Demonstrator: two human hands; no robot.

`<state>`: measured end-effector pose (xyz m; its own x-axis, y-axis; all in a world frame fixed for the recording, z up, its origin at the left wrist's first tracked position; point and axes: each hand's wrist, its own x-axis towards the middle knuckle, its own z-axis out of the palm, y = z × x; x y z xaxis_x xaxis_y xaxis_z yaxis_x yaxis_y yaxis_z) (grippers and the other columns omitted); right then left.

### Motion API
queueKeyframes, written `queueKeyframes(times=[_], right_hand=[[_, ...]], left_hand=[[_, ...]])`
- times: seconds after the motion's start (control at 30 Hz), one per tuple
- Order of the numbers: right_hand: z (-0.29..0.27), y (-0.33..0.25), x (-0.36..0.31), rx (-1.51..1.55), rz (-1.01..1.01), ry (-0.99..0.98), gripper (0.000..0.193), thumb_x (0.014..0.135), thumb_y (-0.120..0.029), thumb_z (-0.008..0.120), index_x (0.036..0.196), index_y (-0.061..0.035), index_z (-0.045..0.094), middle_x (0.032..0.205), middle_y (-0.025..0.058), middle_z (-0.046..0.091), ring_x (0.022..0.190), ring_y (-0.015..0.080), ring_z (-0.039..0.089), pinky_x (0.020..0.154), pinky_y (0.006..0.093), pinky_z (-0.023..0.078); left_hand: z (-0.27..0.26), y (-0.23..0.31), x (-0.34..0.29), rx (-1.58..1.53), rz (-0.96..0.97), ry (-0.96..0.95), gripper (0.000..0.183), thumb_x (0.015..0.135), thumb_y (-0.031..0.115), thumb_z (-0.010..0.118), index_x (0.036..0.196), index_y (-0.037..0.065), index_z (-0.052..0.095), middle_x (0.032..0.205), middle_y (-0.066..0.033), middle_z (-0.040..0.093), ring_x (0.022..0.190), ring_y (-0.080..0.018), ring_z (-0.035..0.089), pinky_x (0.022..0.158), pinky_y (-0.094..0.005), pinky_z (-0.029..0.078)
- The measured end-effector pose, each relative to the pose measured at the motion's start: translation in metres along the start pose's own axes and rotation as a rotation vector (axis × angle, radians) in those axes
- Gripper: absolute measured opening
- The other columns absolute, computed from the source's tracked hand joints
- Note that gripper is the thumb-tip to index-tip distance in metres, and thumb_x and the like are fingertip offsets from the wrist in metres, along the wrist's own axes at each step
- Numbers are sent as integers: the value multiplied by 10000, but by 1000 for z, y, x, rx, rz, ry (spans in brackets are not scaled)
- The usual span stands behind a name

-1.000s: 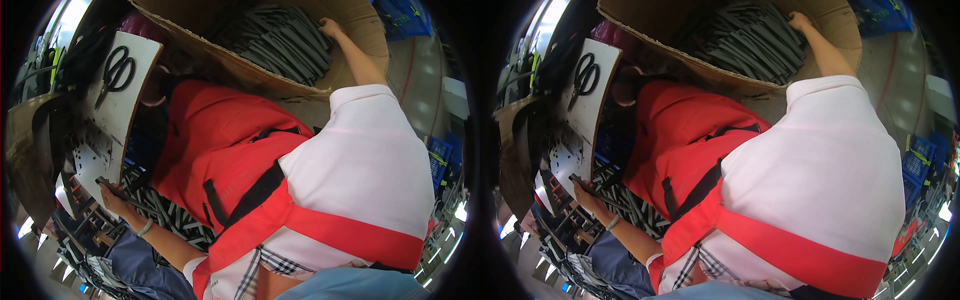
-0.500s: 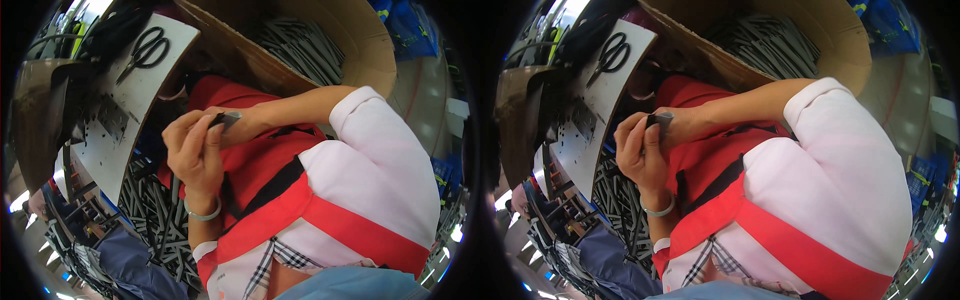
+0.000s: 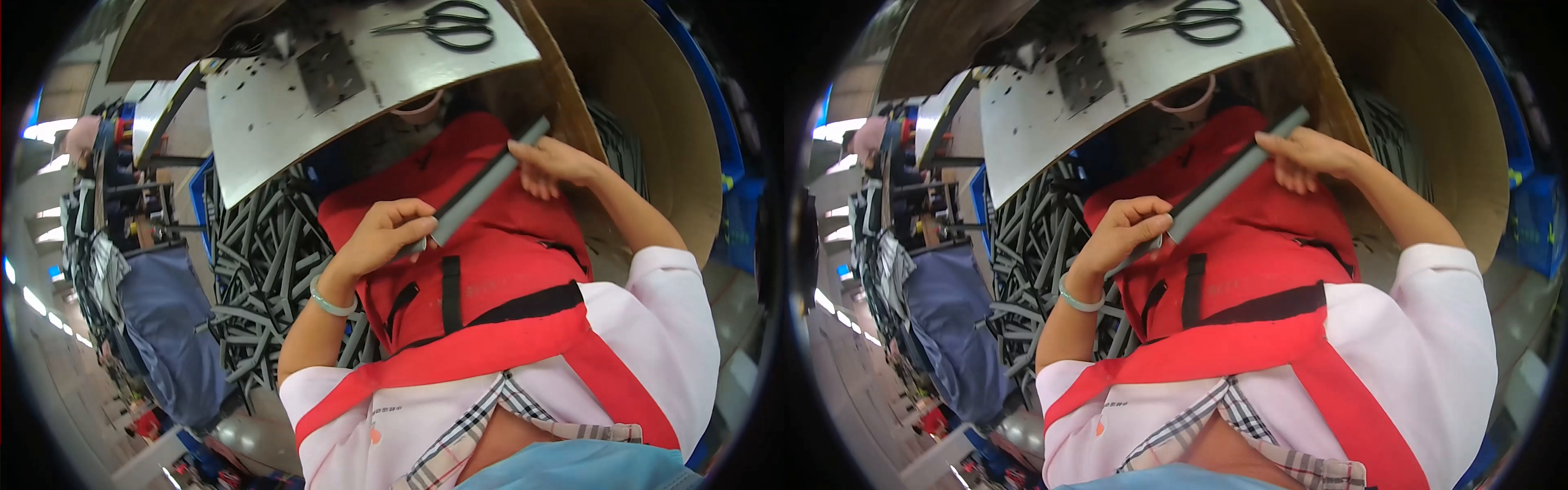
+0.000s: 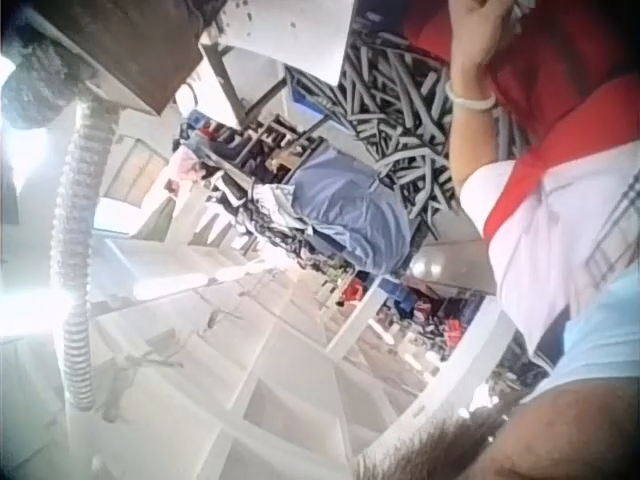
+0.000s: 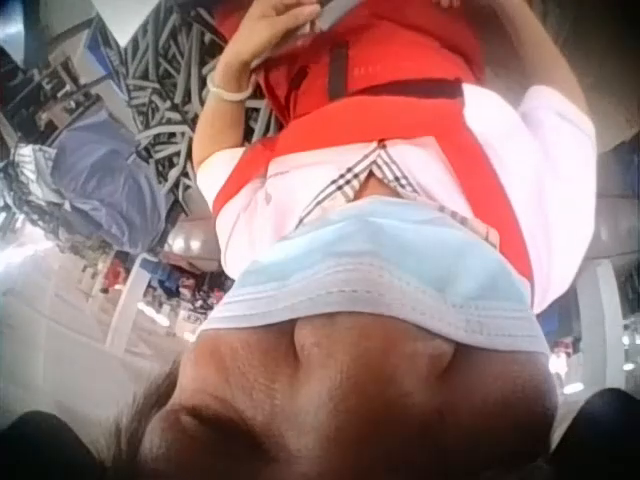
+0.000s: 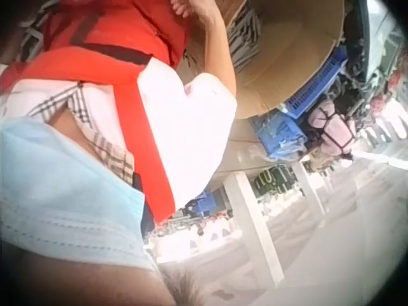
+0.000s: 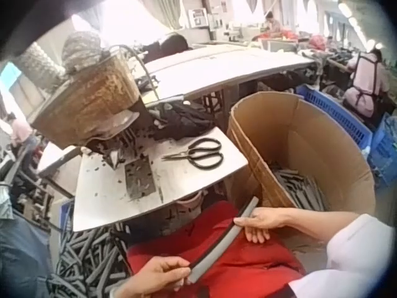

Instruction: Assembling grey plastic tubes and black components on a factory workbench.

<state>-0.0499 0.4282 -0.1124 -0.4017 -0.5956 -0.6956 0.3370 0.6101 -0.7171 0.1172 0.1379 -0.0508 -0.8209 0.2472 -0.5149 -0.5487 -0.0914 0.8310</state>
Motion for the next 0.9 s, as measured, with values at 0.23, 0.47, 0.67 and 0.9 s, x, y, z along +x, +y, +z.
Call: queueKeyframes(times=[0.23,0.47,0.67,0.9], right_hand=[[78,-108,-31,-900,-1273,367,543,698,-89,775,1204,-104,580,909,127,637,860,301,637,765,364,526],[73,-153,9,-978,-1141,343,373,718,-140,747,1054,-109,588,814,125,675,817,343,650,683,426,502],[59,-197,50,-1175,-1193,623,321,708,-139,744,984,-90,587,769,131,646,792,339,642,661,425,491],[45,-224,95,-1136,-1177,716,427,686,-148,760,1081,-64,622,856,150,651,852,359,620,726,417,496]], left_hand=[[-6,34,-10,166,162,75,162,929,154,642,916,1,693,717,25,616,599,-35,514,528,-189,410],[-51,55,-17,-20,120,16,239,926,250,644,952,17,694,692,-19,634,554,-83,568,539,-205,459],[-75,87,-4,1012,673,723,264,866,249,645,986,22,707,715,-82,661,648,-136,632,628,-302,501],[-117,101,28,564,546,620,257,886,197,694,1021,-22,704,737,-52,660,591,-81,540,556,-213,438]])
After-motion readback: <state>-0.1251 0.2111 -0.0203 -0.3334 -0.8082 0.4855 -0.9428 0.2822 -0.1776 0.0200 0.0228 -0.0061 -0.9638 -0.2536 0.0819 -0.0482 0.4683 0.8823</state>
